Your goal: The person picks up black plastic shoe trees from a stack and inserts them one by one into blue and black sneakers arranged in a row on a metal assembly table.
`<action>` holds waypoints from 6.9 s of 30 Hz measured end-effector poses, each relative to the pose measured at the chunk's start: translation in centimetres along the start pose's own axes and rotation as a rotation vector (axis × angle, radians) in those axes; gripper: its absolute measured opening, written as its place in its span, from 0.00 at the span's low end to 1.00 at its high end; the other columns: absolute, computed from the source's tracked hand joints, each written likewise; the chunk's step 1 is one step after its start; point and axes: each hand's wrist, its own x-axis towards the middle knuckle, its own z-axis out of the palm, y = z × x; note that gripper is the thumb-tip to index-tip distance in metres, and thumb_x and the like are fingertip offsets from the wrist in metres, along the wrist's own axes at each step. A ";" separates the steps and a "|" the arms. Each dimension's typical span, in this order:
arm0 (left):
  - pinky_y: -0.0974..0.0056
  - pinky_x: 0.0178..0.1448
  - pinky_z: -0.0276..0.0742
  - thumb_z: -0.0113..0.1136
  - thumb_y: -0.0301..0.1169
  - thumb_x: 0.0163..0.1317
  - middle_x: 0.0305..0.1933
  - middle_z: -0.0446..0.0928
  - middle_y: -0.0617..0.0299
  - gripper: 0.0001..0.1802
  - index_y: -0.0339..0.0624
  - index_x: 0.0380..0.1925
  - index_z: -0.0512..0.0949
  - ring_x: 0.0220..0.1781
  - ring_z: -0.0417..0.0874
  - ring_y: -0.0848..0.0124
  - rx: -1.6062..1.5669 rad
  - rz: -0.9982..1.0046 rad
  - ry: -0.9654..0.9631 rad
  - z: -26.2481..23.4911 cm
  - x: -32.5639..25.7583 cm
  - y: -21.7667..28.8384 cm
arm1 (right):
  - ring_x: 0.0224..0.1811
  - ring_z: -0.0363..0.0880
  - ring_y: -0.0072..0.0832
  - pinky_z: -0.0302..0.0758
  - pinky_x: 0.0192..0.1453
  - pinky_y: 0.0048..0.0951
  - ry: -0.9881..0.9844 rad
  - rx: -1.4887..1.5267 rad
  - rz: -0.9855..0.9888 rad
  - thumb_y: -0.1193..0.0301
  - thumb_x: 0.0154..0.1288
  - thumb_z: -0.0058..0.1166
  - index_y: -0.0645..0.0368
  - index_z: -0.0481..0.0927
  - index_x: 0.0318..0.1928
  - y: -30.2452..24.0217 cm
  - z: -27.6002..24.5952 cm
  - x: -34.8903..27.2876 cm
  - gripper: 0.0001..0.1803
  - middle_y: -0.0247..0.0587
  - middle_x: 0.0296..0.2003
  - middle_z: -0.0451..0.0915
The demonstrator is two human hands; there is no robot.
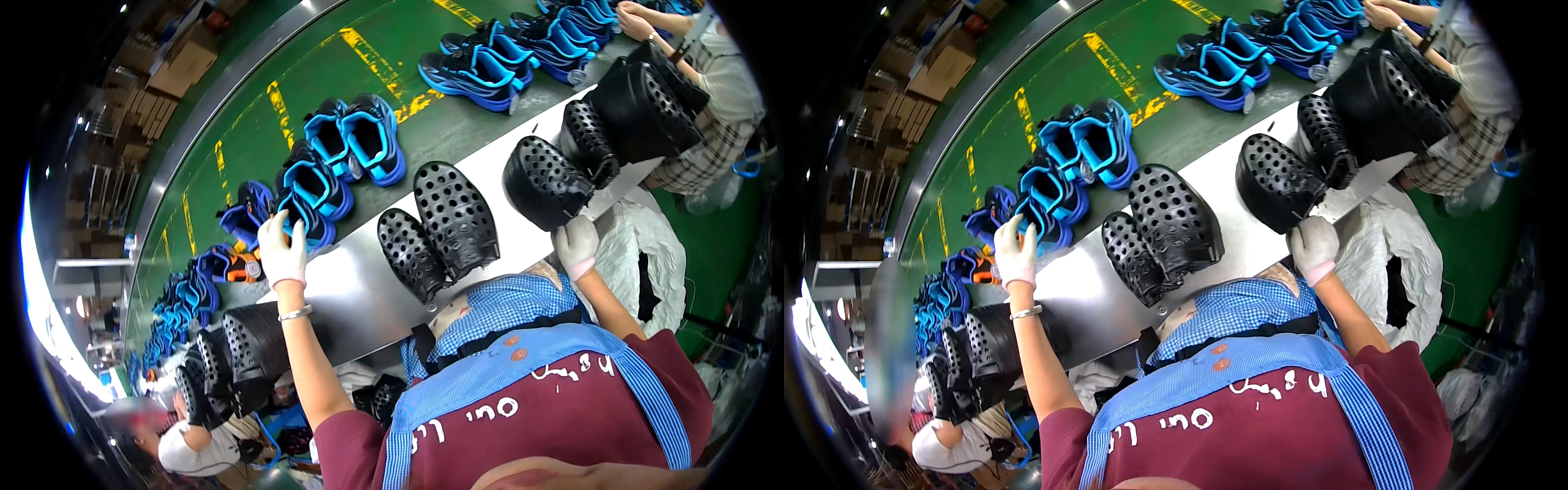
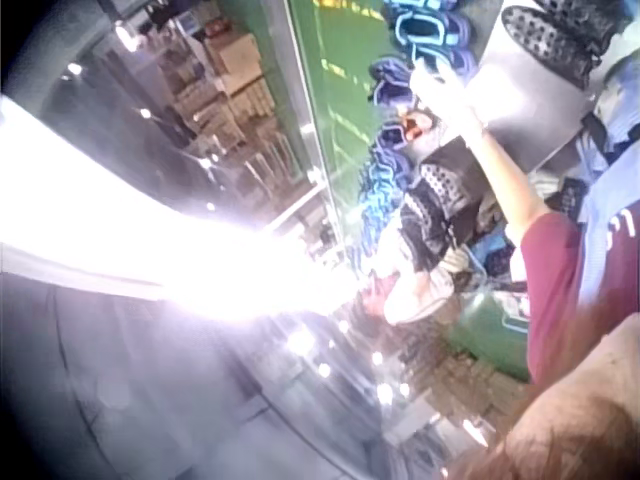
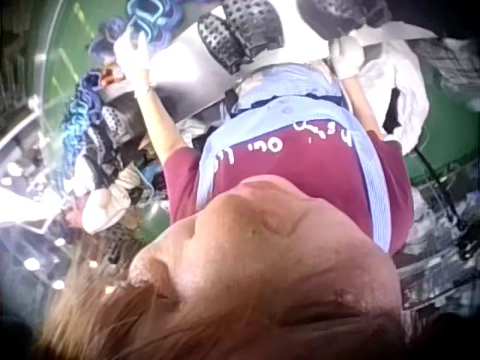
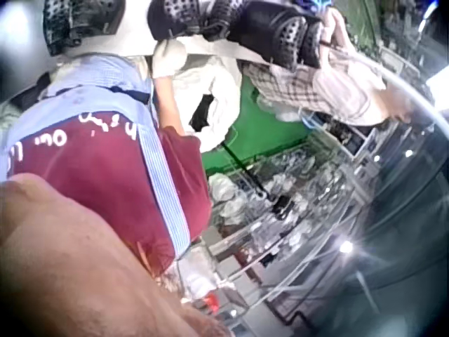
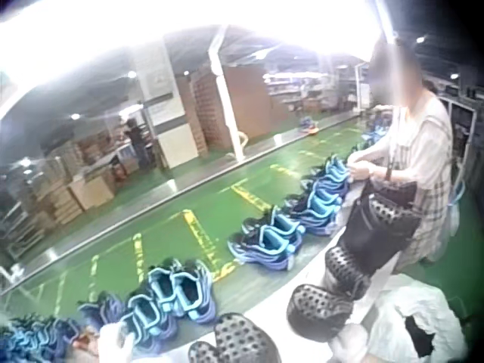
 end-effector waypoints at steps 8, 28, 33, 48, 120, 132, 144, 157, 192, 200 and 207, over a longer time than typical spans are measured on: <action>0.56 0.53 0.74 0.64 0.48 0.56 0.47 0.76 0.47 0.30 0.48 0.57 0.75 0.49 0.78 0.52 0.095 -0.167 -0.228 1.0 -0.8 1.5 | 0.29 0.72 0.48 0.68 0.33 0.46 -0.037 0.036 -0.005 0.72 0.52 0.55 0.60 0.74 0.25 1.0 0.9 0.2 0.05 0.49 0.24 0.73; 0.51 0.48 0.74 0.60 0.49 0.57 0.37 0.79 0.43 0.20 0.46 0.41 0.82 0.42 0.79 0.47 -0.081 0.021 -0.468 12.1 8.1 10.1 | 0.27 0.73 0.45 0.70 0.32 0.44 -0.286 0.091 0.015 0.67 0.54 0.58 0.58 0.76 0.21 -1.1 -2.5 2.7 0.10 0.46 0.21 0.74; 0.53 0.52 0.74 0.60 0.48 0.58 0.43 0.80 0.42 0.22 0.46 0.47 0.81 0.47 0.80 0.49 -0.199 -0.020 -0.480 11.4 7.7 9.4 | 0.27 0.78 0.39 0.75 0.33 0.36 -0.146 0.147 0.039 0.72 0.56 0.59 0.57 0.83 0.29 -4.2 -9.1 6.9 0.03 0.41 0.24 0.78; 0.63 0.55 0.74 0.61 0.35 0.61 0.51 0.78 0.54 0.20 0.46 0.54 0.78 0.49 0.80 0.61 -0.240 0.000 -0.247 3.9 2.0 8.4 | 0.46 0.78 0.39 0.76 0.51 0.36 -0.706 0.049 -0.084 0.64 0.53 0.63 0.58 0.75 0.49 -1.8 -11.1 15.9 0.23 0.43 0.42 0.76; 0.51 0.53 0.75 0.47 0.44 0.66 0.45 0.81 0.44 0.22 0.43 0.51 0.77 0.47 0.81 0.47 -0.377 -0.320 -0.070 8.2 7.5 -0.1 | 0.24 0.78 0.30 0.74 0.29 0.31 -1.341 -0.041 -0.590 0.46 0.56 0.55 0.65 0.84 0.29 -30.5 9.3 34.7 0.29 0.41 0.19 0.79; 0.48 0.45 0.75 0.50 0.50 0.65 0.34 0.80 0.43 0.23 0.40 0.31 0.80 0.40 0.81 0.45 -0.187 -0.490 0.037 7.5 6.9 0.8 | 0.42 0.84 0.43 0.80 0.46 0.39 -1.034 -0.335 -0.754 0.66 0.56 0.52 0.61 0.85 0.38 -36.2 12.5 28.1 0.15 0.50 0.38 0.85; 0.57 0.57 0.74 0.64 0.38 0.57 0.50 0.78 0.52 0.17 0.40 0.43 0.79 0.53 0.78 0.55 -0.442 -0.100 0.061 4.4 -1.9 5.1 | 0.37 0.86 0.39 0.81 0.38 0.36 -0.896 -0.406 -0.944 0.73 0.51 0.58 0.57 0.87 0.33 -35.7 17.0 25.0 0.09 0.44 0.32 0.85; 0.58 0.50 0.77 0.60 0.47 0.53 0.42 0.82 0.46 0.23 0.43 0.43 0.83 0.44 0.83 0.53 -0.236 -0.269 -0.742 8.8 3.1 2.5 | 0.44 0.85 0.40 0.81 0.47 0.36 -0.995 -0.373 -0.801 0.74 0.50 0.61 0.58 0.86 0.40 -37.1 17.0 25.1 0.13 0.47 0.39 0.85; 0.50 0.57 0.73 0.65 0.38 0.52 0.45 0.76 0.34 0.31 0.30 0.49 0.63 0.51 0.78 0.42 -0.238 -0.704 -0.239 4.3 5.4 2.8 | 0.47 0.82 0.43 0.78 0.51 0.40 -1.069 -0.108 -0.735 0.60 0.61 0.49 0.55 0.85 0.42 -35.0 17.1 27.2 0.17 0.49 0.43 0.84; 0.53 0.57 0.74 0.69 0.37 0.48 0.48 0.77 0.34 0.37 0.33 0.52 0.60 0.52 0.79 0.43 -0.197 -0.725 -0.181 5.1 5.3 2.8 | 0.48 0.83 0.39 0.78 0.51 0.35 -0.919 -0.183 -0.667 0.69 0.60 0.52 0.57 0.86 0.42 -34.3 13.8 27.2 0.14 0.47 0.44 0.84; 0.54 0.55 0.76 0.72 0.38 0.46 0.48 0.79 0.38 0.50 0.39 0.66 0.52 0.51 0.80 0.44 -0.171 -0.826 -0.109 6.0 5.8 3.5 | 0.47 0.83 0.41 0.79 0.50 0.36 -1.064 -0.091 -0.549 0.64 0.55 0.59 0.60 0.85 0.43 -34.2 17.4 28.3 0.18 0.49 0.44 0.84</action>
